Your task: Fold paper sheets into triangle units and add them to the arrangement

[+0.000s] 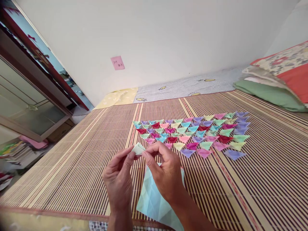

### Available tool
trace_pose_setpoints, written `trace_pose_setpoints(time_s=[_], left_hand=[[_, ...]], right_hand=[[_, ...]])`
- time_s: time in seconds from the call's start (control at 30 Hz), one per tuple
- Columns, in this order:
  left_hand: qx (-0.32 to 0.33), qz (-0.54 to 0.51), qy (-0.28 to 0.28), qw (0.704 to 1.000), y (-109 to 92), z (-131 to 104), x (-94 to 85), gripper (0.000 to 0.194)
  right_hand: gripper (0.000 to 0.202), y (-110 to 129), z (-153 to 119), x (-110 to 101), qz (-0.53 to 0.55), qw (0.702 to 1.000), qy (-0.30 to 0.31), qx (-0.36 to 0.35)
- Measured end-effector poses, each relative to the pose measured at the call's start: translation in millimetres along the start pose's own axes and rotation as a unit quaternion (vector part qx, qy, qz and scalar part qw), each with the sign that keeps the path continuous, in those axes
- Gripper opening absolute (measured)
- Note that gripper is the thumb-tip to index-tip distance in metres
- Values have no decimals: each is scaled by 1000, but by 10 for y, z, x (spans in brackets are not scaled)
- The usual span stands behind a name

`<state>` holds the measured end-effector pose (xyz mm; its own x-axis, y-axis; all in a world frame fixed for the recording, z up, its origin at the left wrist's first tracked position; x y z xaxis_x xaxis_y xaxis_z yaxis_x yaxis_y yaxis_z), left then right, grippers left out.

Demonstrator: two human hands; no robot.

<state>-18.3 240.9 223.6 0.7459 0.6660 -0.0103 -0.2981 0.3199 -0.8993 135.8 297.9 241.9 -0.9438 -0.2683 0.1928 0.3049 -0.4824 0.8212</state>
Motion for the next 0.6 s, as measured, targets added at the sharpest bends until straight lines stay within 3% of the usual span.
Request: trace_pose_setpoints(time_s=[0.33,0.6], left_hand=[[-53,-30,-26,998,60,-42,16,5],[0,8,-16,1000,-62,-58,41,8]], right_hand=[[12,-47,-45,-11,-22,999,-23,-4],[7,3,-24,53,-12,1000,5,7]])
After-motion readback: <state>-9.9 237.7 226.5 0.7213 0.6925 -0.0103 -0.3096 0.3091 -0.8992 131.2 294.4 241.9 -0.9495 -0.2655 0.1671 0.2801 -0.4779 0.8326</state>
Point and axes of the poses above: each hand's wrist, its own z-axis towards the middle knuckle, its own x-axis out of the palm, y = z × x, the point moved 8 cm from there along z, towards the middle knuckle, and after that the axes turned 13 degrees about z, right-handed, at the moved point
